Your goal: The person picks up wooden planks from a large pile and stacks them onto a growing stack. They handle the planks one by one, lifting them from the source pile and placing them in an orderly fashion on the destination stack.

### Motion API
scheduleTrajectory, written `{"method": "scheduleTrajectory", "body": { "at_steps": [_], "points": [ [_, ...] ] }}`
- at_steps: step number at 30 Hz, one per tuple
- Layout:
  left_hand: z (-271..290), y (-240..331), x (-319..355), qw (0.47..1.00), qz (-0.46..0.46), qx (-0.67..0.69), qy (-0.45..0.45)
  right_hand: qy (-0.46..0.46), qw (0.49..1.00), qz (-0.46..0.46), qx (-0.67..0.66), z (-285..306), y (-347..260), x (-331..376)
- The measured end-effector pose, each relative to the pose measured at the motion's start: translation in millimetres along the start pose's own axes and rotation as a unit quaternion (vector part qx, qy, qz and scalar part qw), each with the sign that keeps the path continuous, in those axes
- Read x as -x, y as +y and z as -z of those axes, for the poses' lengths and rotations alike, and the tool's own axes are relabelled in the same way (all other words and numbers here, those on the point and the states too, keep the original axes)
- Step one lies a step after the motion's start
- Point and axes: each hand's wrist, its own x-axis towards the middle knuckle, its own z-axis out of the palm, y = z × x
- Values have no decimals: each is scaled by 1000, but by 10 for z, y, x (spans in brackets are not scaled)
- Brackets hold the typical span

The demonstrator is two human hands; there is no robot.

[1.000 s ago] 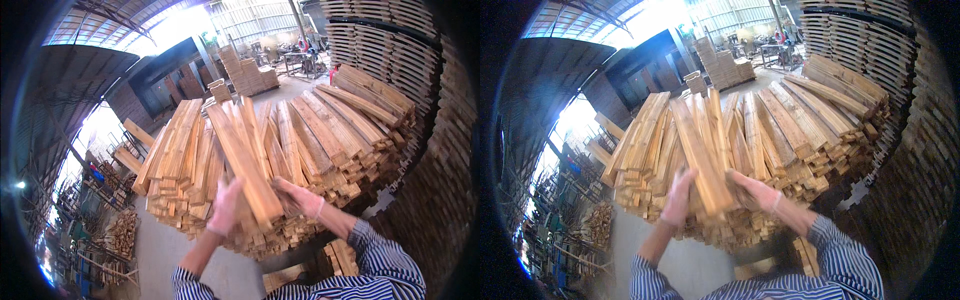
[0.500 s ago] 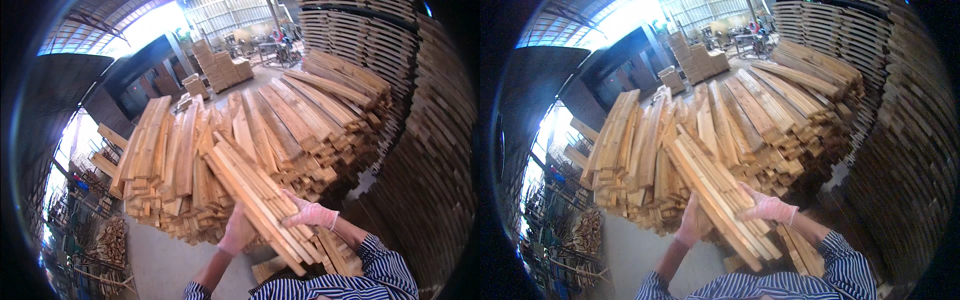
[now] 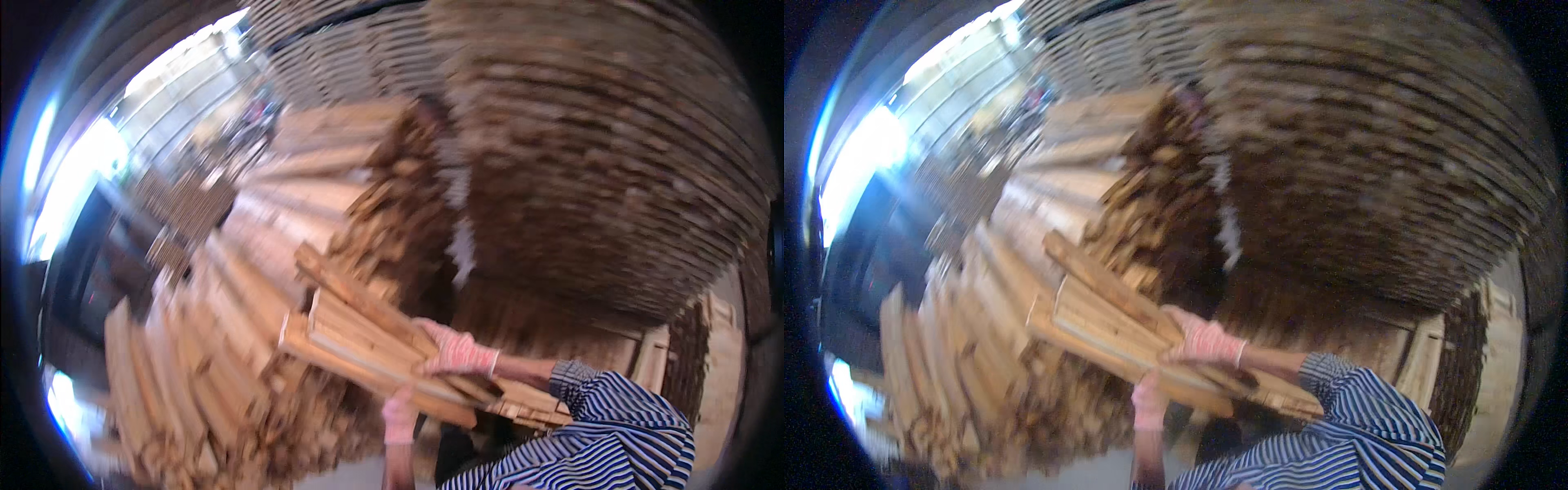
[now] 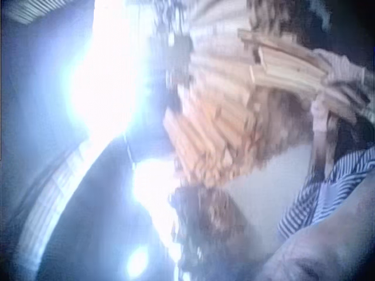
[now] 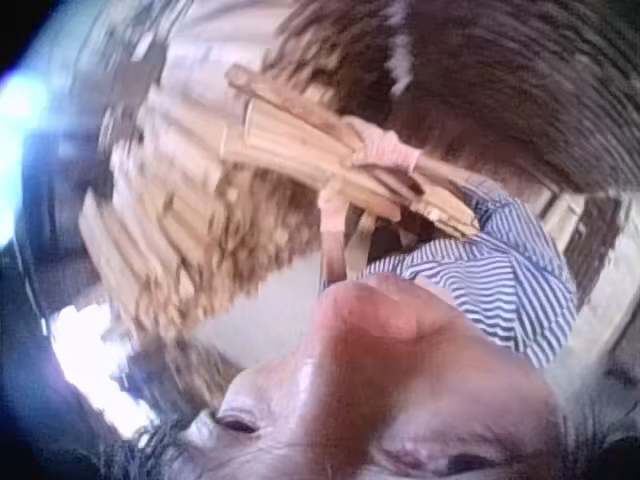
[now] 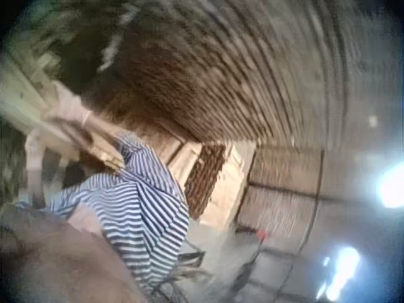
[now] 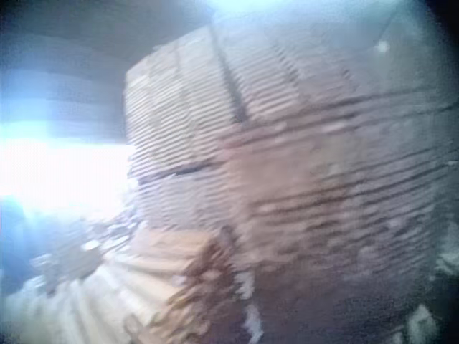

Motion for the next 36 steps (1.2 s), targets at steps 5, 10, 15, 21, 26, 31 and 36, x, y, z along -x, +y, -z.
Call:
{"method": "scheduleTrajectory", "body": {
  "at_steps": [5, 10, 15, 21, 26, 31, 36],
  "points": [
    [-1126, 596, -596, 974, -42, 168, -145, 48, 996, 27, -71, 839, 114, 561],
    [-1679, 403, -1022, 963, 129, 32, -235, 142, 987, -16, -75, 1423, 607, 1054],
    [-1748, -1366, -1669, 923, 176, -17, -342, 229, 970, -83, -18, 1300, 1986, 1521],
    [-1610, -1789, -2043, 853, 34, -325, -407, 250, 947, -168, 107, 1262, 2837, 1511],
    [-2288, -710, -1460, 915, 181, -109, -343, 219, 948, -212, 87, 1405, 2327, 1685],
    [-2371, -562, -1034, 947, 219, 2, -234, 360, 903, -172, -161, 940, 2205, 1771],
    [-2490, -934, -1233, 924, 190, -315, -107, 415, 804, -420, -67, 652, 2566, 1989]
  ]
}}
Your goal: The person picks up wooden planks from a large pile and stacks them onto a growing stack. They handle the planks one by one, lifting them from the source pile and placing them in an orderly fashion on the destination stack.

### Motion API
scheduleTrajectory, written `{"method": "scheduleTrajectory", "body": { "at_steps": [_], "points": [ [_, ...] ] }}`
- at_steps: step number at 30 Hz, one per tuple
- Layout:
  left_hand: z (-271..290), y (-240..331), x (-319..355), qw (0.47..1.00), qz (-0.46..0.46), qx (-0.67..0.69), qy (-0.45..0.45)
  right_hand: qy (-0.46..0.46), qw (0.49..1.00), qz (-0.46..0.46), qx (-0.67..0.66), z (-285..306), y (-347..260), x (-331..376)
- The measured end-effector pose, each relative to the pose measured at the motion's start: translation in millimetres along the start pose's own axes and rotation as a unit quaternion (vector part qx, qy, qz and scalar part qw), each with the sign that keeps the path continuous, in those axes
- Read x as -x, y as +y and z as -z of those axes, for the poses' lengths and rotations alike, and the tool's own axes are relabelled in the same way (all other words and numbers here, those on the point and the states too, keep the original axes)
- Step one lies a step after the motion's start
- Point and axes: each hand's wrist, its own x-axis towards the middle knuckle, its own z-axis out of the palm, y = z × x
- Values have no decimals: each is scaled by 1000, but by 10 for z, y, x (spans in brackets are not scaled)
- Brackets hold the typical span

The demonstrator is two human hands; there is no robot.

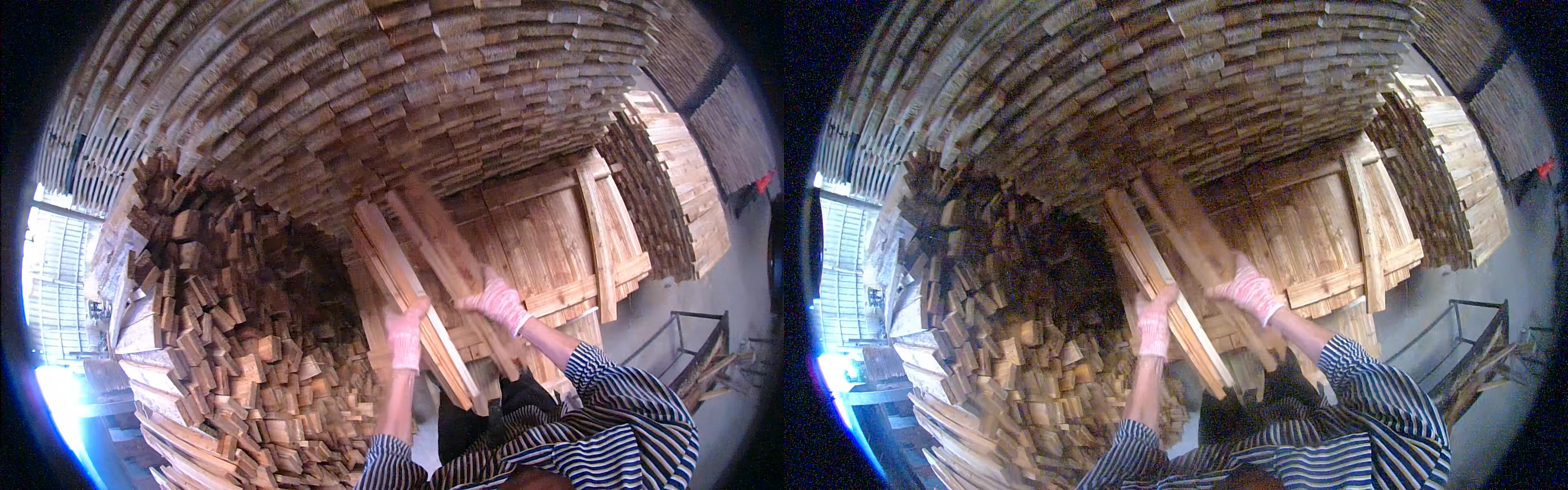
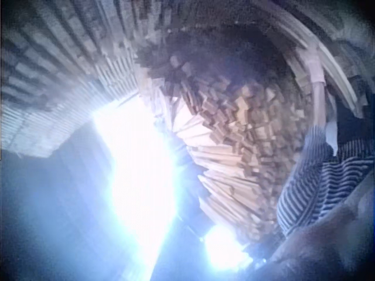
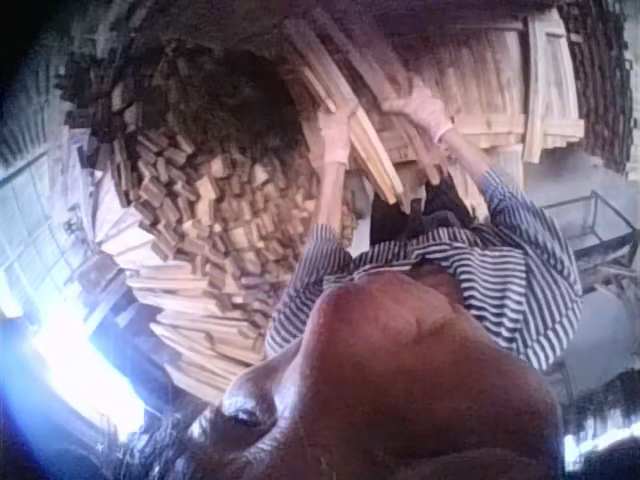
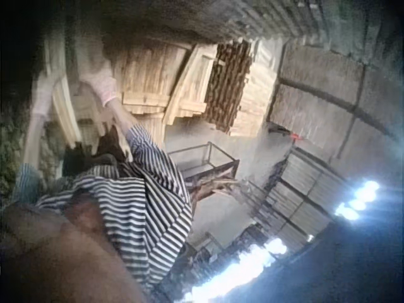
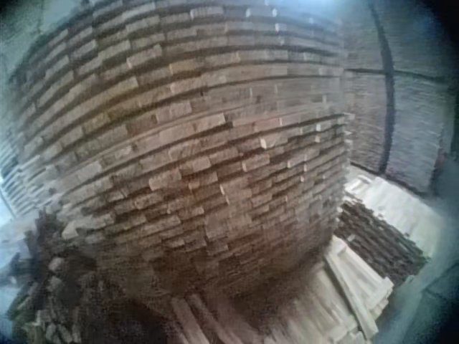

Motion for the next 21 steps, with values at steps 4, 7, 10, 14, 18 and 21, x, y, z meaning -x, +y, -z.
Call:
{"method": "scheduleTrajectory", "body": {
  "at_steps": [4, 7, 10, 14, 18, 21],
  "points": [
    [-278, -38, -552, 978, 30, -204, -19, 141, 962, -158, 171, 431, 602, -442],
    [-373, -1103, -1313, 918, -37, -393, 21, 235, 932, -106, 257, 501, 1006, -679],
    [-181, -1874, -1727, 826, -143, -546, -6, 243, 926, -47, 285, 325, 939, -791],
    [-176, -764, -1310, 936, 4, -338, -97, 318, 866, 53, 384, 43, 1106, -669],
    [472, -872, -1472, 944, -6, -328, 15, 206, 935, 139, 254, -1060, 816, -672],
    [585, -901, -1675, 941, -39, -337, 11, 124, 956, 74, 256, -1813, 359, -775]
  ]
}}
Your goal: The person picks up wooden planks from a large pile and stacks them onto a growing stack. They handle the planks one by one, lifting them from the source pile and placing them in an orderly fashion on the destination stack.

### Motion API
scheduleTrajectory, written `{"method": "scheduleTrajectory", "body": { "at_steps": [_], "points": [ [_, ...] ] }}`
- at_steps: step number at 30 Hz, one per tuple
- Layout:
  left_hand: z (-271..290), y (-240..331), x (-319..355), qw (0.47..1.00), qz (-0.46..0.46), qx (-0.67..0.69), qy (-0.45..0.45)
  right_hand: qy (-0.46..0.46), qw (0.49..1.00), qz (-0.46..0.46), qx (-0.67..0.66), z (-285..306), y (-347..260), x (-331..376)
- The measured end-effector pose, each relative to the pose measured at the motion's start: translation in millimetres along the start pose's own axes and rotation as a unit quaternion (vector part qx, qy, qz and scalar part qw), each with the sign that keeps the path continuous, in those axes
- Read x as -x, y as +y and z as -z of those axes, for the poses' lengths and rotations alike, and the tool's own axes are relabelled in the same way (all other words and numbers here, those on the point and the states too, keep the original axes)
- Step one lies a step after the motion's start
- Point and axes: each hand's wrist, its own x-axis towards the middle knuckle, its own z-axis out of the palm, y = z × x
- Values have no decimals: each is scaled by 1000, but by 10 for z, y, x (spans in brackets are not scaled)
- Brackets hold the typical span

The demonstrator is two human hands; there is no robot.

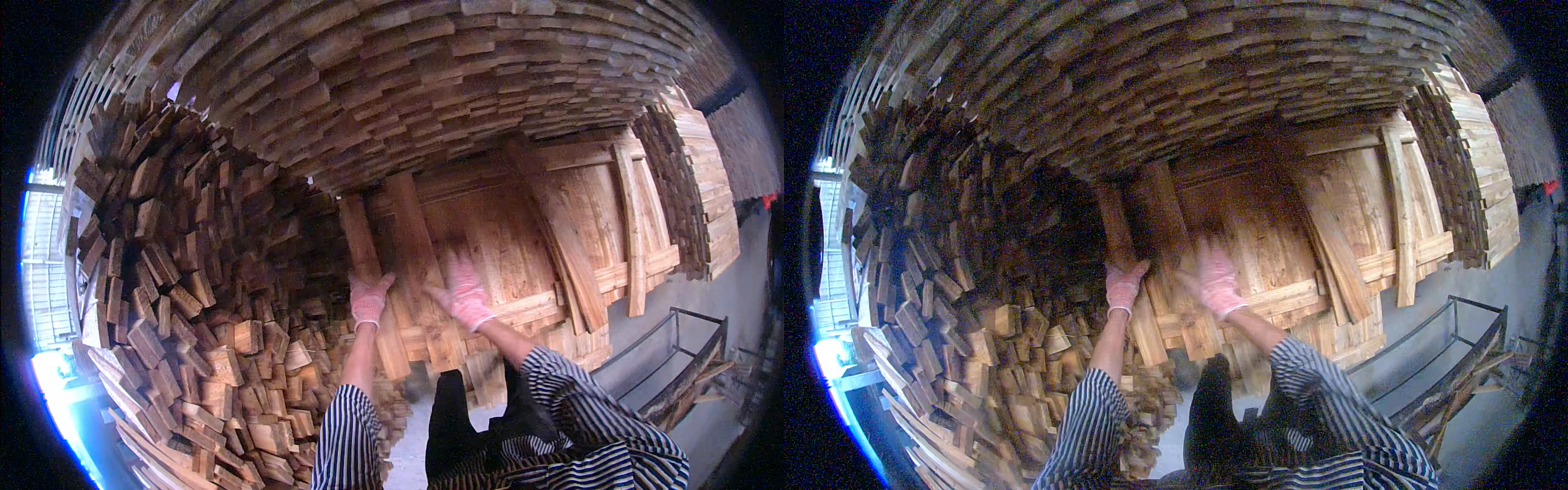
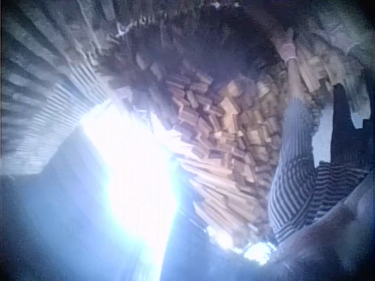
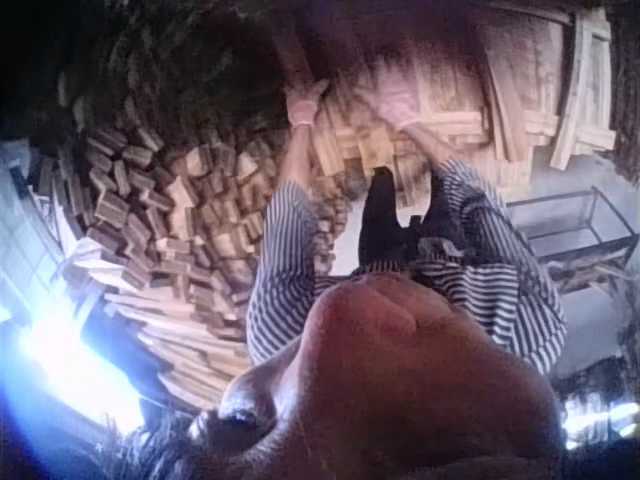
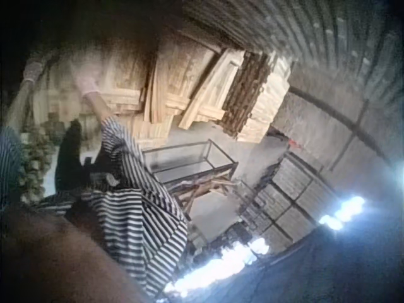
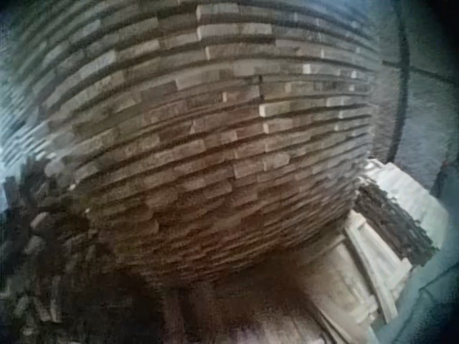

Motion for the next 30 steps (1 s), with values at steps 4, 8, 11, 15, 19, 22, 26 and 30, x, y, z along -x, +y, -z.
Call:
{"method": "scheduleTrajectory", "body": {
  "at_steps": [4, 8, 11, 15, 19, 22, 26, 30],
  "points": [
    [-139, -845, -350, 985, -139, 57, 85, -113, 993, -41, 2, -75, -750, -67],
    [-182, -790, -350, 990, -114, 65, 45, -4, 999, -50, 7, -223, -289, -82],
    [-64, -464, -206, 992, -63, 105, -22, 0, 998, -50, 35, -88, 317, -89],
    [-206, -945, -370, 994, -96, 21, 50, -12, 999, 0, 46, -216, 118, -103],
    [-164, -1000, -568, 986, -148, 74, 26, -20, 998, 52, 8, -763, -426, -42],
    [-24, -706, -704, 982, -141, 119, -46, -31, 997, 72, -16, -732, -427, -101],
    [29, -1005, -906, 981, -157, 85, -73, 119, 975, 134, 136, -167, 280, -270],
    [41, -1376, -1141, 982, -155, 60, -87, 203, 941, -78, 260, 898, 1085, -570]
  ]
}}
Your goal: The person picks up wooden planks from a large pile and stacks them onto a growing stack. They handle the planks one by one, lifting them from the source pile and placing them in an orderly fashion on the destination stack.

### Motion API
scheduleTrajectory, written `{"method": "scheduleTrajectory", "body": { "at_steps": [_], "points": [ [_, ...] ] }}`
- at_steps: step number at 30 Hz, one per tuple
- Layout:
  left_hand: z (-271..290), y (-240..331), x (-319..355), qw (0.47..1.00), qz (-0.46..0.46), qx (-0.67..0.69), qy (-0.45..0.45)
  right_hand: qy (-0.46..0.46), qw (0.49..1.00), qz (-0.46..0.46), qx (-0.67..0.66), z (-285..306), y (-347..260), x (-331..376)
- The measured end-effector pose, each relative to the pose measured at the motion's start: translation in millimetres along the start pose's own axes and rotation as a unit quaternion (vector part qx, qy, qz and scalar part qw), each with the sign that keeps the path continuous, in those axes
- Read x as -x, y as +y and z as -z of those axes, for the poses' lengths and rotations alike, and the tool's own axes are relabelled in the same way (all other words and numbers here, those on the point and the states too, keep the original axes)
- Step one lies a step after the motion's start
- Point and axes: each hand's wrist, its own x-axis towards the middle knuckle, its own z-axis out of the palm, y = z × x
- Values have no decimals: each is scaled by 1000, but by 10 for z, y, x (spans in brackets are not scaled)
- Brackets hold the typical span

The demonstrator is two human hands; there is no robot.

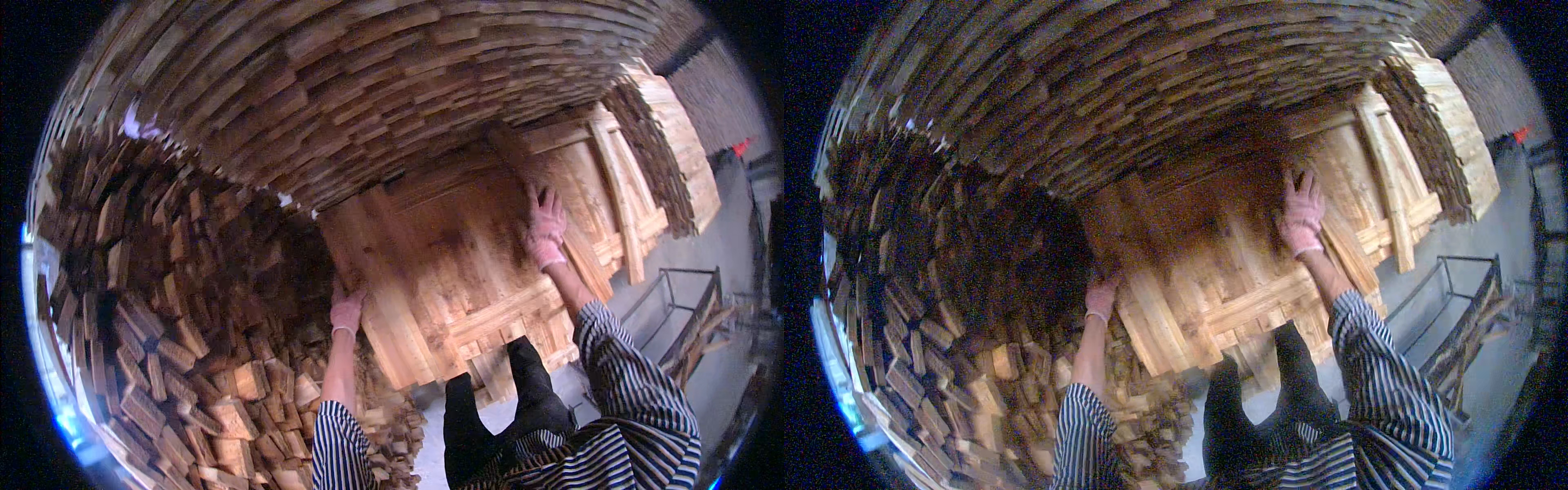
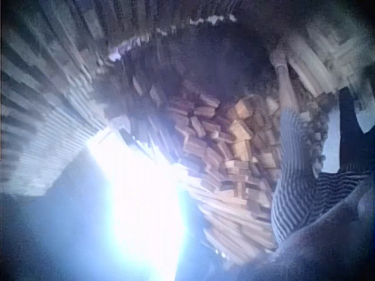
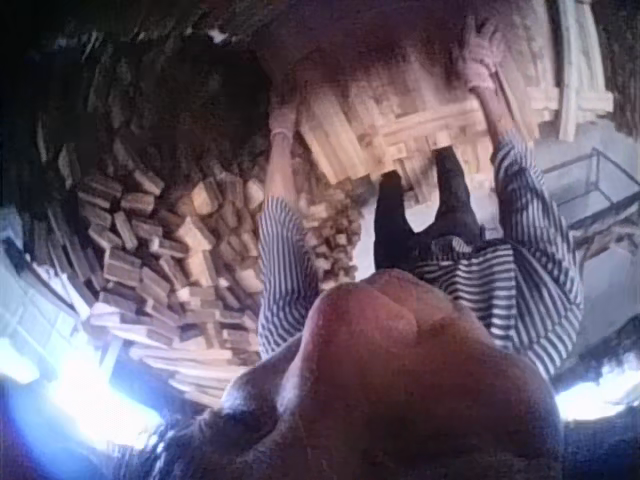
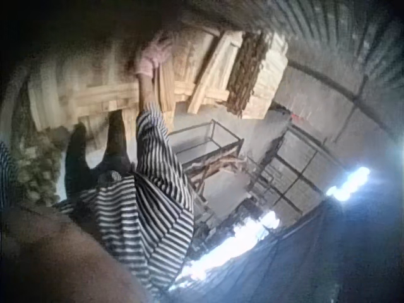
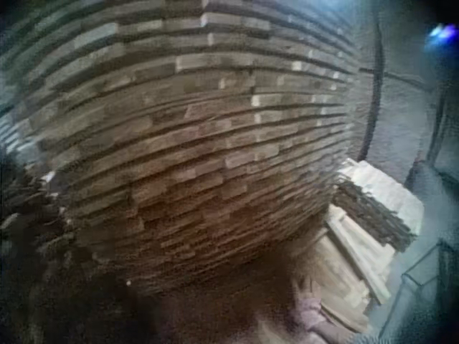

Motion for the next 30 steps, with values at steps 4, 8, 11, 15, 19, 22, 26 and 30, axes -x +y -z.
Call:
{"method": "scheduleTrajectory", "body": {
  "at_steps": [4, 8, 11, 15, 19, 22, 26, 30],
  "points": [
    [-93, 608, -83, 994, 2, 87, -65, -61, 998, -21, -21, -146, 855, -161],
    [101, 548, -123, 987, -20, 110, -116, -95, 991, -52, -80, -42, 808, -163],
    [183, 430, -91, 982, 23, 142, -125, -166, 985, -44, -26, 159, 272, -87],
    [292, 617, -51, 990, 56, 20, -126, -250, 967, 21, -56, 263, -964, 329],
    [226, 910, -104, 974, 61, 136, -173, -197, 947, 66, -245, -141, -1431, 632],
    [355, 342, -213, 976, 51, 124, -169, -269, 916, 126, -268, 38, -1147, 611],
    [196, 340, -324, 978, 62, 140, -142, -33, 998, -21, 49, -134, 145, 106],
    [-118, 630, -393, 921, 103, 312, -208, -82, 987, -62, -121, -154, 808, -7]
  ]
}}
